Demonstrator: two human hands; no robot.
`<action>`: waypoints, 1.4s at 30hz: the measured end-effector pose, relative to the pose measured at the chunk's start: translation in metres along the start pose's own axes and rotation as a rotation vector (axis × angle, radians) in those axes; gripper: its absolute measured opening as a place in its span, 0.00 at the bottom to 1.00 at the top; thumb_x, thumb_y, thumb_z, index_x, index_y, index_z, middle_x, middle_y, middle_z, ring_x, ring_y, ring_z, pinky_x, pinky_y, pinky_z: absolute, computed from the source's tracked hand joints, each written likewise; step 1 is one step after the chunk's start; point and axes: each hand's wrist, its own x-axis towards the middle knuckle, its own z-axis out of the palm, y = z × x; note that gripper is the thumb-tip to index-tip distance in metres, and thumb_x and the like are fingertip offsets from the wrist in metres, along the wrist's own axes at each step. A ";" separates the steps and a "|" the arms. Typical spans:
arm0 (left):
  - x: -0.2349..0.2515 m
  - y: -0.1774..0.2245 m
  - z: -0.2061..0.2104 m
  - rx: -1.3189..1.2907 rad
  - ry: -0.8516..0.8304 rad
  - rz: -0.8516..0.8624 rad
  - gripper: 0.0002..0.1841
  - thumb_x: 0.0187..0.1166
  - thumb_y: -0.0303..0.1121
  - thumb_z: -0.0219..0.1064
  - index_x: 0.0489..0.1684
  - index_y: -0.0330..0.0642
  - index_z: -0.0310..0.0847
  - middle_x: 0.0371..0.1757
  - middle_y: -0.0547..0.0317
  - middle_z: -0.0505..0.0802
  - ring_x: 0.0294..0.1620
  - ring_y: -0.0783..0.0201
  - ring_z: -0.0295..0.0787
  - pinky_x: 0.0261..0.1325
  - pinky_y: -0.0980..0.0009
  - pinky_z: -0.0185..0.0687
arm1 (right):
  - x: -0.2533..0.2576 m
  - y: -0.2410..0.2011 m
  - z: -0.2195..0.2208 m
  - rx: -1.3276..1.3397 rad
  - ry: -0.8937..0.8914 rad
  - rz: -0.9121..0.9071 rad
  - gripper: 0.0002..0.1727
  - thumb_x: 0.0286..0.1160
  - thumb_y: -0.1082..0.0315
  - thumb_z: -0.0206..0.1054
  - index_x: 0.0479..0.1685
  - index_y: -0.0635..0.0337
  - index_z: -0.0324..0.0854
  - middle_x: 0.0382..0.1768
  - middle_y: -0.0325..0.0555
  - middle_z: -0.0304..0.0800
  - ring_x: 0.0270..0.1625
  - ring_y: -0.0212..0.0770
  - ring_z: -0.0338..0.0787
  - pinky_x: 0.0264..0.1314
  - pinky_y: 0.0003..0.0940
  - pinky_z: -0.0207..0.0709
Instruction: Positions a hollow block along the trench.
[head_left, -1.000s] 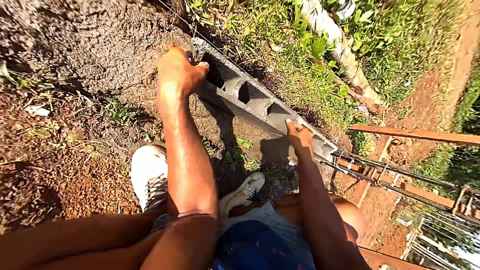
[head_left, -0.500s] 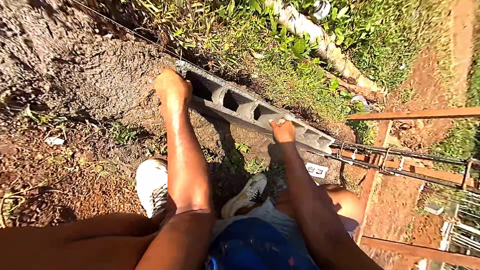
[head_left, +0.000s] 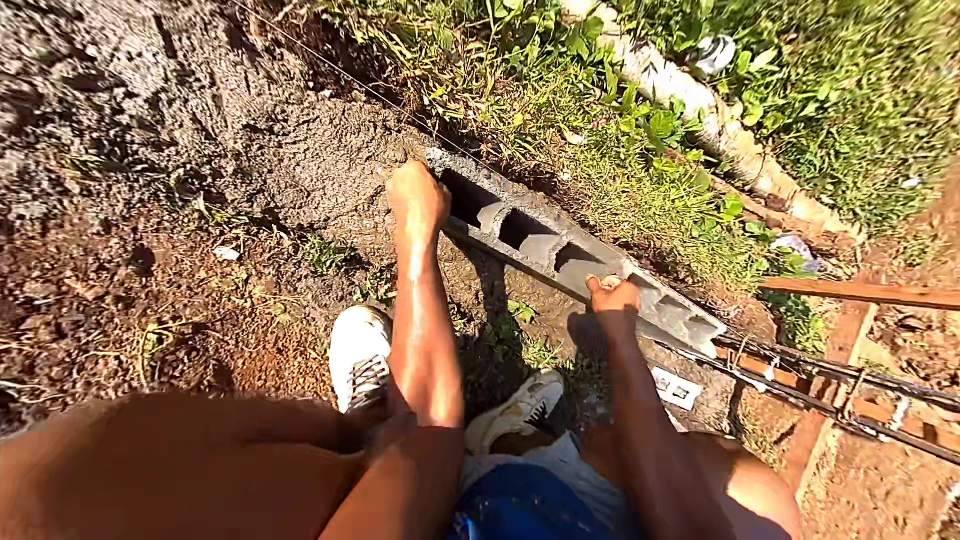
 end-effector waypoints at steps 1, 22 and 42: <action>-0.006 0.000 -0.002 -0.012 0.007 0.000 0.16 0.77 0.34 0.69 0.46 0.24 0.83 0.54 0.25 0.89 0.62 0.29 0.86 0.63 0.30 0.76 | -0.007 0.003 -0.001 0.028 0.019 -0.013 0.26 0.82 0.49 0.67 0.50 0.71 0.87 0.55 0.69 0.89 0.66 0.65 0.85 0.73 0.64 0.72; -0.147 -0.058 -0.050 -0.119 -0.125 -0.280 0.19 0.80 0.28 0.61 0.67 0.32 0.82 0.66 0.33 0.88 0.73 0.37 0.82 0.77 0.42 0.70 | -0.131 0.060 0.004 0.036 -0.199 -0.069 0.23 0.77 0.54 0.74 0.42 0.74 0.90 0.44 0.74 0.90 0.54 0.71 0.88 0.62 0.73 0.73; -0.178 -0.119 0.013 -0.183 0.154 -0.376 0.19 0.77 0.28 0.63 0.65 0.37 0.86 0.59 0.40 0.93 0.69 0.39 0.85 0.75 0.41 0.73 | -0.156 0.056 0.017 -0.005 -0.436 0.042 0.24 0.83 0.55 0.70 0.47 0.75 0.87 0.48 0.69 0.88 0.52 0.59 0.86 0.60 0.61 0.76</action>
